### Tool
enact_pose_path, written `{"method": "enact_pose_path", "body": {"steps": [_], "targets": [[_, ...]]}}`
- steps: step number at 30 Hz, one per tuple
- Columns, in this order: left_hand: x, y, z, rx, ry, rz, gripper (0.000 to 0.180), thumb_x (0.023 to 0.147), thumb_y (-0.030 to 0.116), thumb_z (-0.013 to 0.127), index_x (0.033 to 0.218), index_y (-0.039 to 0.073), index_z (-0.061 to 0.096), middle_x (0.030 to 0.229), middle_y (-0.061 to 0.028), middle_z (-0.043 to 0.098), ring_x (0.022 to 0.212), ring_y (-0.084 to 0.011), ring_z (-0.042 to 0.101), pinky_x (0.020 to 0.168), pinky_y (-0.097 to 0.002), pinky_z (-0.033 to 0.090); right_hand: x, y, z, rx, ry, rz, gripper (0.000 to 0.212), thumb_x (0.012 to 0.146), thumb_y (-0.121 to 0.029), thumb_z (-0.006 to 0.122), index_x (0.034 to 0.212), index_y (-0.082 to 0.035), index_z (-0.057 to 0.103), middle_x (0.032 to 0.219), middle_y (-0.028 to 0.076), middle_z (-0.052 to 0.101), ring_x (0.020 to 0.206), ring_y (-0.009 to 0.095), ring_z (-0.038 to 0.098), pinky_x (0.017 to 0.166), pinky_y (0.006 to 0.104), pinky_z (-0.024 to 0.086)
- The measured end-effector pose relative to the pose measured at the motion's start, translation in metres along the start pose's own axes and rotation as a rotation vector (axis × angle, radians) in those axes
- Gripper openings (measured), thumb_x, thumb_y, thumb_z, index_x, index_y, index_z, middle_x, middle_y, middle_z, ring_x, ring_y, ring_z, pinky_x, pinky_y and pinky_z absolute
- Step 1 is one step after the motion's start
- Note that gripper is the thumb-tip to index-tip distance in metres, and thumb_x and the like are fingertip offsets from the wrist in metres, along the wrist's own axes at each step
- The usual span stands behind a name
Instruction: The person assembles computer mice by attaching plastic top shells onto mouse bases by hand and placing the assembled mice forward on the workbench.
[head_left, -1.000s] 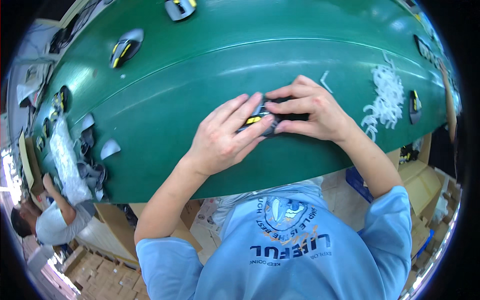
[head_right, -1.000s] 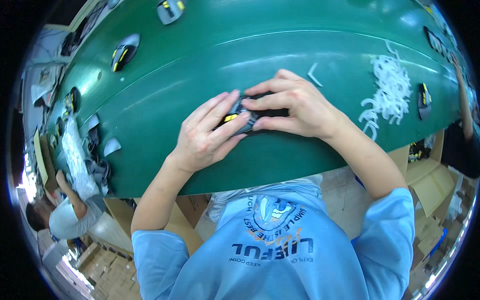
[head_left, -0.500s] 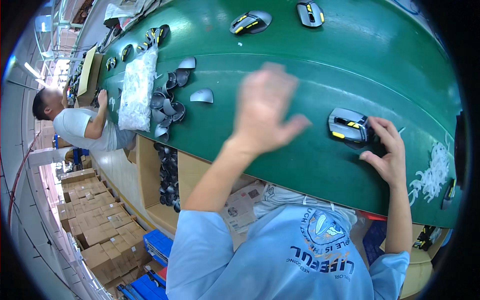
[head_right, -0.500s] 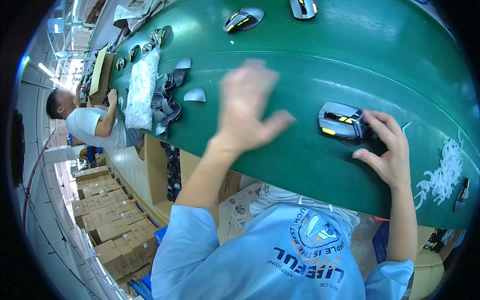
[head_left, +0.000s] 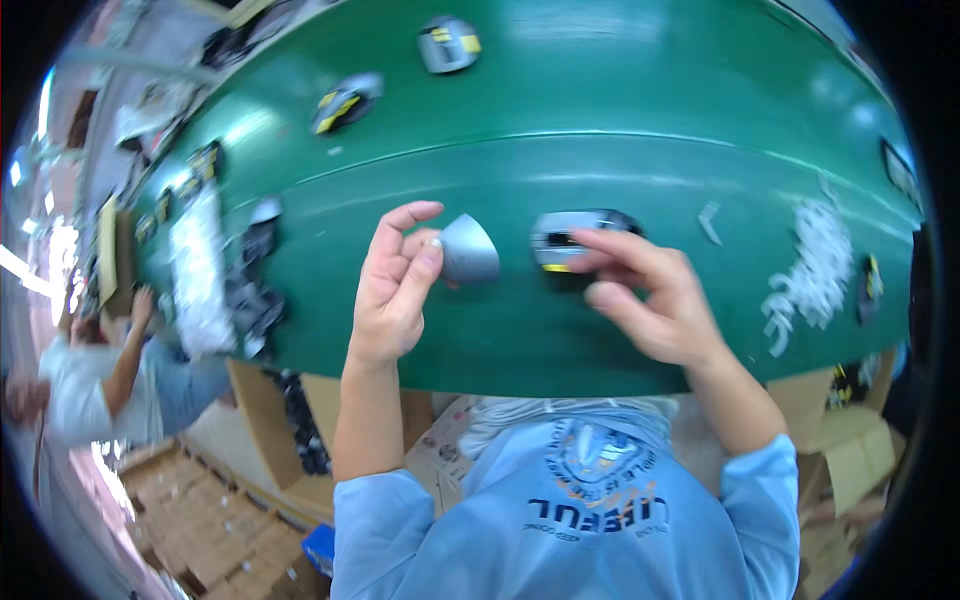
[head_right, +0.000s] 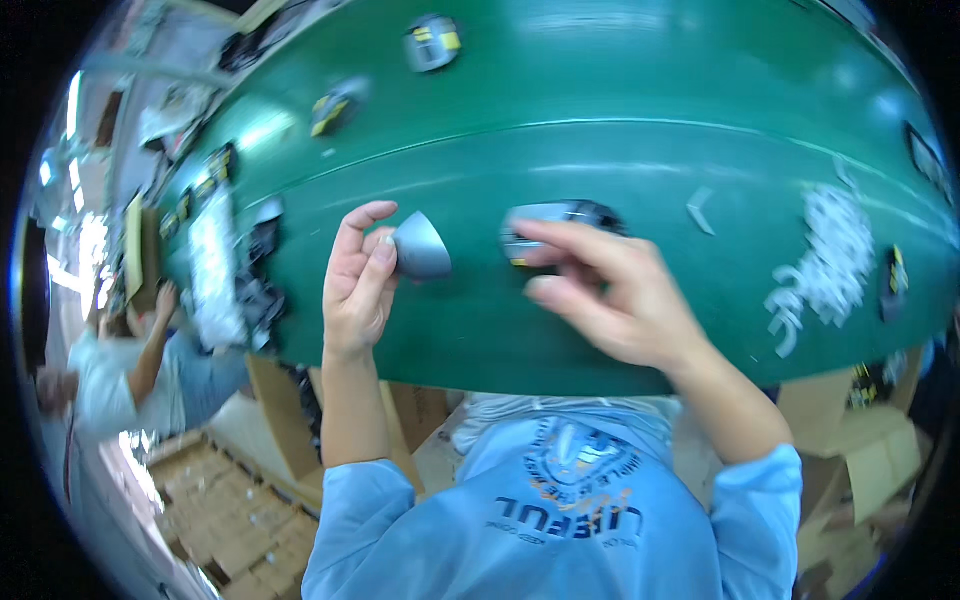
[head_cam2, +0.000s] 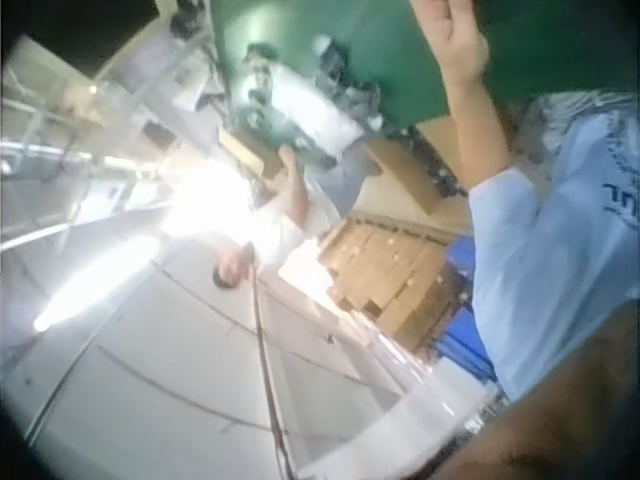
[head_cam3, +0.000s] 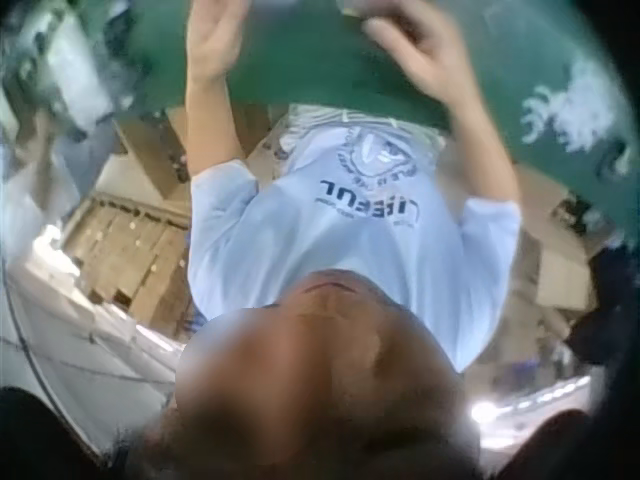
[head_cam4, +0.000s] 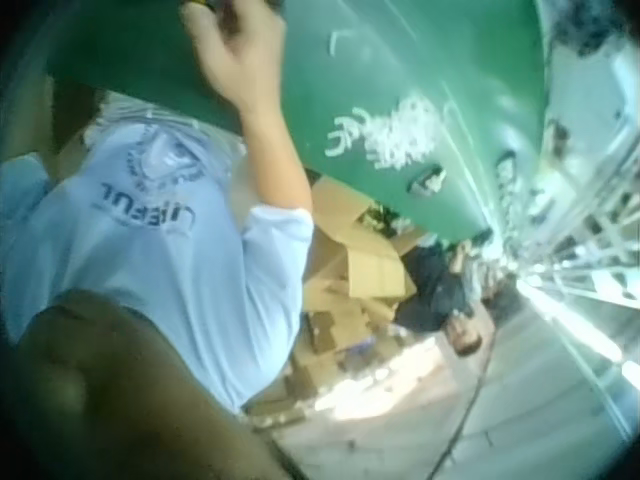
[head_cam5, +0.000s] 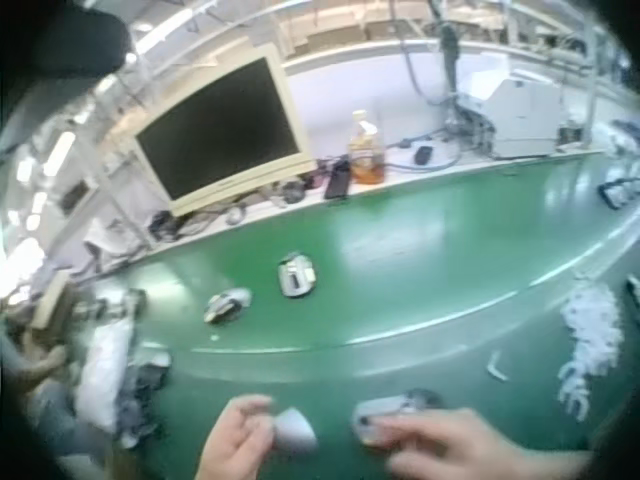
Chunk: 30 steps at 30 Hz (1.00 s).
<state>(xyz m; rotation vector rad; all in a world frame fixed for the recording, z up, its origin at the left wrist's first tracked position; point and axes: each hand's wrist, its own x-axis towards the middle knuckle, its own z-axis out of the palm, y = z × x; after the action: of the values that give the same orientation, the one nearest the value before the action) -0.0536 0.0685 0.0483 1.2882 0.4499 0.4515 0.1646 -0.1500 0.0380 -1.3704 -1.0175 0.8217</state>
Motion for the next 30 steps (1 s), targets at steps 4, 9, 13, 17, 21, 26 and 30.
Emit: {"method": "enact_pose_path", "body": {"steps": [4,9,13,17,21,26,30], "targets": [[0.016,-0.011,0.065,-0.083,-0.161,-0.121,0.043,0.113,0.010,0.063,0.152,-0.001,0.046,0.111,-0.0063,0.074,0.101,-0.0121,0.068,0.092,-0.0309,0.056,-0.004,0.008,0.007,0.132,0.083,0.059,0.049,0.102,-0.009,0.076,0.150,-0.004,0.066,0.103,0.002,0.075,0.079,0.005,0.062,0.070,0.0238,0.053],[0.037,-0.027,0.085,0.617,-0.183,0.198,0.067,0.100,0.023,0.082,0.152,-0.002,0.050,0.128,-0.0139,0.070,0.115,-0.0273,0.066,0.101,-0.0447,0.056,-0.024,0.010,-0.039,0.307,0.314,0.153,0.041,0.107,-0.010,0.072,0.148,-0.004,0.069,0.108,-0.001,0.069,0.092,0.006,0.064,0.076,0.0225,0.056],[0.043,-0.047,0.087,1.129,-0.226,0.483,0.085,0.079,0.031,0.097,0.149,0.000,0.059,0.140,-0.0185,0.063,0.127,-0.0404,0.056,0.109,-0.0529,0.048,-0.024,0.024,-0.071,0.294,0.295,0.178,0.040,0.107,-0.011,0.072,0.147,-0.004,0.070,0.108,0.001,0.072,0.091,0.008,0.066,0.077,0.0239,0.059],[0.049,-0.056,0.082,1.142,-0.276,0.471,0.077,0.078,0.032,0.097,0.142,0.002,0.066,0.136,-0.0164,0.064,0.125,-0.0387,0.057,0.110,-0.0507,0.046,-0.013,0.033,-0.062,-0.025,0.096,0.223,0.035,0.105,-0.015,0.077,0.138,-0.005,0.077,0.110,0.005,0.078,0.082,0.009,0.068,0.076,0.0268,0.058],[0.050,-0.060,0.077,1.116,-0.263,0.494,0.075,0.078,0.032,0.097,0.141,0.003,0.067,0.134,-0.0152,0.064,0.124,-0.0374,0.057,0.109,-0.0500,0.046,-0.009,0.018,-0.065,-0.812,-0.003,-0.140,0.042,0.090,-0.030,0.088,0.127,-0.010,0.082,0.120,0.009,0.078,0.098,0.026,0.070,0.086,0.0384,0.059],[0.052,-0.064,0.074,1.105,-0.274,0.513,0.076,0.077,0.032,0.097,0.141,0.004,0.067,0.135,-0.0148,0.064,0.123,-0.0371,0.057,0.109,-0.0502,0.046,0.011,0.027,-0.067,-0.736,-0.103,-0.318,0.055,0.078,-0.035,0.095,0.123,-0.007,0.081,0.127,0.010,0.078,0.105,0.030,0.069,0.094,0.0418,0.057],[0.050,-0.064,0.073,1.075,-0.289,0.500,0.076,0.076,0.032,0.097,0.140,0.005,0.067,0.136,-0.0147,0.065,0.123,-0.0375,0.057,0.109,-0.0506,0.046,0.012,0.034,-0.070,-0.683,-0.111,-0.292,0.063,0.075,-0.038,0.097,0.127,-0.007,0.079,0.125,0.009,0.080,0.105,0.029,0.070,0.098,0.0425,0.056]]}}
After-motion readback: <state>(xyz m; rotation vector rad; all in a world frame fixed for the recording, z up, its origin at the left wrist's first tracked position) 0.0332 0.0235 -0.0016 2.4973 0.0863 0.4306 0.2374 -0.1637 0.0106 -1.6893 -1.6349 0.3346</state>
